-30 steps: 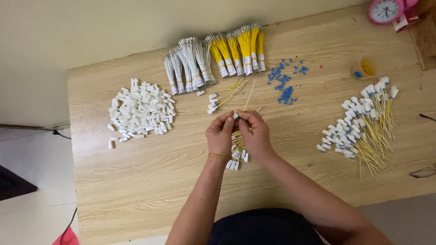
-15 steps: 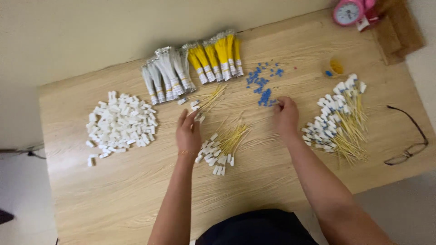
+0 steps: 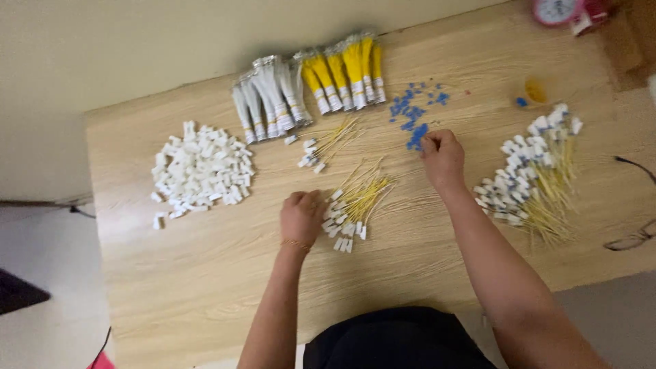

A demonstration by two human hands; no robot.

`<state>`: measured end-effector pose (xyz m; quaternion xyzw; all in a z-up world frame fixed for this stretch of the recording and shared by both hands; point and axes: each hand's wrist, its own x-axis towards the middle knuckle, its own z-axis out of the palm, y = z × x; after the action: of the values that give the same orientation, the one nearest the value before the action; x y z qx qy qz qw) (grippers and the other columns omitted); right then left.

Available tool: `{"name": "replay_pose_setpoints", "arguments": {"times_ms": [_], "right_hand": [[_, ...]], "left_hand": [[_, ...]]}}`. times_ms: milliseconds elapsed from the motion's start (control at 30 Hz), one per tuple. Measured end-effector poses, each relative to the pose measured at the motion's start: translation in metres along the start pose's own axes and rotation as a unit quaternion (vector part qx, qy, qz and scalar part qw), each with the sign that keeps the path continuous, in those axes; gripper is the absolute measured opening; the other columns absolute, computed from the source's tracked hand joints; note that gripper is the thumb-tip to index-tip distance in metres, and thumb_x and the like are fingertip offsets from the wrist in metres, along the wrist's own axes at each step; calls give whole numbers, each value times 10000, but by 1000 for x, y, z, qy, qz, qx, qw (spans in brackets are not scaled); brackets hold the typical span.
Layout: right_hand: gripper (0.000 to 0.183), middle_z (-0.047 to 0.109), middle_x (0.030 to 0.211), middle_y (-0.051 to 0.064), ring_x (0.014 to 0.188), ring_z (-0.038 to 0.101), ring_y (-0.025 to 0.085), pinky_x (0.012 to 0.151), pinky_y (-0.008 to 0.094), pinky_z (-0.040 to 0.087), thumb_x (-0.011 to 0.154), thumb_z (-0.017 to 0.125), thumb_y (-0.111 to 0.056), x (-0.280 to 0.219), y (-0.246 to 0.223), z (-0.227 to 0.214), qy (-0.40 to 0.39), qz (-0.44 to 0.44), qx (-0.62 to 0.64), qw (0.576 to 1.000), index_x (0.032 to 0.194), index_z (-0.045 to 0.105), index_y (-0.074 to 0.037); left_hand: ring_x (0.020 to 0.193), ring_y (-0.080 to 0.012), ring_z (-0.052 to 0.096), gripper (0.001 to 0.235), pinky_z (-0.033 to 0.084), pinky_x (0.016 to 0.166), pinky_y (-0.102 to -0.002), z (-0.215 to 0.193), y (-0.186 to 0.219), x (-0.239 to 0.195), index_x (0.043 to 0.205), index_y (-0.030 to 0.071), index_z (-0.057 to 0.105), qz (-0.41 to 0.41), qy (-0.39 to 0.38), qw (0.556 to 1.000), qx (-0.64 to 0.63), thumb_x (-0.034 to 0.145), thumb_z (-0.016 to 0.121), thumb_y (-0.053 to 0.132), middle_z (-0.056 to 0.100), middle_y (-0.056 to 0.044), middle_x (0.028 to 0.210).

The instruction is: Assembling small swabs by manually joining sticks, blue connectors, and foam tips

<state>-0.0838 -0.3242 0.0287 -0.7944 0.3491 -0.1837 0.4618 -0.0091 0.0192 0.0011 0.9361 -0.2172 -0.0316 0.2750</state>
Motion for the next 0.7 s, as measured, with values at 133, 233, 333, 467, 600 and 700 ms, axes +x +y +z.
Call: {"name": "replay_pose_setpoints", "arguments": {"times_ms": [133,233,333,467,600,700], "right_hand": [[84,641,712,109,606,650,176,540,300,533,846,683,-17,-57,-110,12,-52,4,112,992,923,662,-44],[158,654,821,91,742,695,150,663,260,611,827,737,-55,-81,-144,23,-93,136,293,942,944,634,-25],[222,648,822,45,731,706,164,652,285,640,782,769,-1,-86,-130,43,-153,212,391,883,960,669,-89],[254,658,894,47,797,712,155,718,285,626,829,741,-66,-91,-114,56,-209,263,383,861,1062,649,-33],[249,671,905,45,815,715,166,747,304,621,844,718,-64,-96,-117,56,-226,293,393,842,1078,640,-27],[237,701,919,68,820,722,182,747,319,622,843,722,-76,-93,-115,59,-224,294,401,838,1069,652,-55]], "left_hand": [[913,-232,655,322,554,749,-384,-17,34,4,1028,329,723,1,-17,998,58,756,726,502,647,21,960],[963,-207,631,339,512,813,-401,-26,50,8,1011,378,705,17,-37,995,89,751,697,595,634,61,974],[1011,-192,603,234,461,898,-387,-21,57,17,994,394,709,-7,-94,988,125,791,684,508,644,65,966],[1042,-192,603,241,444,926,-398,-28,72,32,1013,411,707,-81,-180,970,143,792,668,498,660,65,995],[1062,-236,616,302,460,916,-428,-24,77,48,1035,408,713,-166,-255,942,139,758,646,507,675,28,1028],[1047,-275,631,275,480,894,-428,-29,89,51,990,347,744,-168,-237,945,153,759,628,442,692,-23,1019]]}}
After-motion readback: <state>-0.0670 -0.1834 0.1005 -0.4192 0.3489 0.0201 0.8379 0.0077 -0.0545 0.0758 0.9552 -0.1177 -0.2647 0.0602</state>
